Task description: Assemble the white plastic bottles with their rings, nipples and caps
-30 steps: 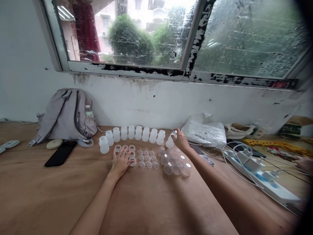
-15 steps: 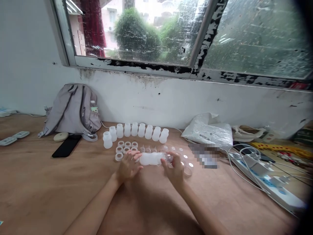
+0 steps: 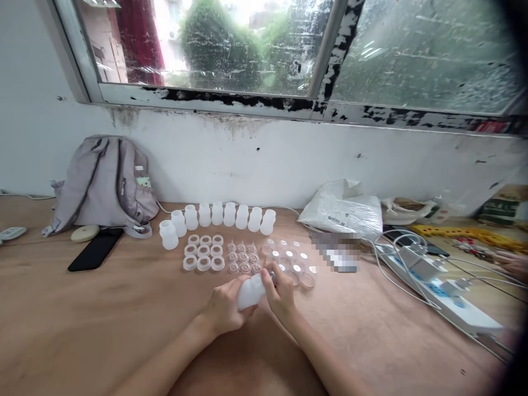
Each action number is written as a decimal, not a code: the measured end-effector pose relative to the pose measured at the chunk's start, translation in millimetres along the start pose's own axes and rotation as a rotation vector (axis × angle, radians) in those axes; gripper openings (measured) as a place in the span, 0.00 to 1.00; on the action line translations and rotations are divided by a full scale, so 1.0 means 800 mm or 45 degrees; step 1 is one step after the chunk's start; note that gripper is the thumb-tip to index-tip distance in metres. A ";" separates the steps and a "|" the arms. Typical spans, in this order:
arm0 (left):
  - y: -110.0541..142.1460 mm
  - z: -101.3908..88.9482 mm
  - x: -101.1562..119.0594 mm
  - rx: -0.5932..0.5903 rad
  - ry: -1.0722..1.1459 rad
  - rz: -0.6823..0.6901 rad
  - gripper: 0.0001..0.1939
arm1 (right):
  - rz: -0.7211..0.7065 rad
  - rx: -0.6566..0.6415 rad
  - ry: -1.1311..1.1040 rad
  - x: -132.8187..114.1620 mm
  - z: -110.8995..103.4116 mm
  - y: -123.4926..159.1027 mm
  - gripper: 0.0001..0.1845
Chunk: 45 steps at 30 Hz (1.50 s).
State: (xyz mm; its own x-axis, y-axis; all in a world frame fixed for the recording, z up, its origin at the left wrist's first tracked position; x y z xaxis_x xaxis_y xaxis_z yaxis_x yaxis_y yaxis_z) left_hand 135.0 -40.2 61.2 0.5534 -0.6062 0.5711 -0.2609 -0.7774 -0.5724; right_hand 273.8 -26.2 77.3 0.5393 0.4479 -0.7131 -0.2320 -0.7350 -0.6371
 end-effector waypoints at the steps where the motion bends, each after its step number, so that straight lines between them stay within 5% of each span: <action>1: 0.000 0.000 0.002 -0.013 0.040 -0.055 0.24 | 0.009 0.017 -0.012 0.001 -0.001 0.000 0.11; 6: -0.009 0.004 0.003 -0.178 0.360 -0.310 0.22 | 0.008 0.079 -0.068 0.008 -0.006 -0.002 0.13; 14: 0.006 0.024 -0.014 -0.897 1.224 -0.959 0.17 | -0.023 0.063 -0.224 0.009 -0.001 0.004 0.13; 23: 0.026 0.031 -0.020 -1.481 1.797 -1.085 0.26 | -0.177 0.077 -0.300 -0.007 -0.008 0.020 0.10; 26: 0.031 0.027 -0.022 -1.634 1.852 -1.081 0.29 | -0.090 0.283 -0.309 0.005 -0.020 0.010 0.12; 30: 0.027 0.019 -0.036 -1.517 1.921 -1.051 0.28 | 0.037 0.639 -0.219 0.036 -0.042 -0.007 0.12; 37: 0.003 0.012 -0.066 -0.818 2.110 -1.109 0.27 | -0.122 0.539 -0.108 0.046 -0.031 -0.010 0.18; 42: -0.004 0.006 -0.069 -0.513 2.021 -1.160 0.26 | -0.107 0.763 0.169 0.052 -0.072 -0.038 0.20; 45: -0.007 0.005 -0.070 -0.364 1.939 -1.171 0.25 | -0.031 0.685 0.338 0.078 -0.100 -0.067 0.22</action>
State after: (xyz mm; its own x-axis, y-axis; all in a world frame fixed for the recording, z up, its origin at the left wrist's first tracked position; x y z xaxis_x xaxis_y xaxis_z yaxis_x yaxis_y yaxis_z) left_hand 108.9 -1.3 30.5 -0.5090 0.5132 0.6911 -0.5271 -0.8205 0.2211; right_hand 384.7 0.1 90.6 0.7176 0.2680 -0.6429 -0.5567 -0.3341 -0.7606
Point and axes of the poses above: each hand's wrist, its own y-axis away from the middle knuckle, its own z-axis out of the palm, x = y × z, the point moved 5 cm from there along -y, towards the middle knuckle, and after that the axes turned 13 degrees about x, right-handed, at the moved point
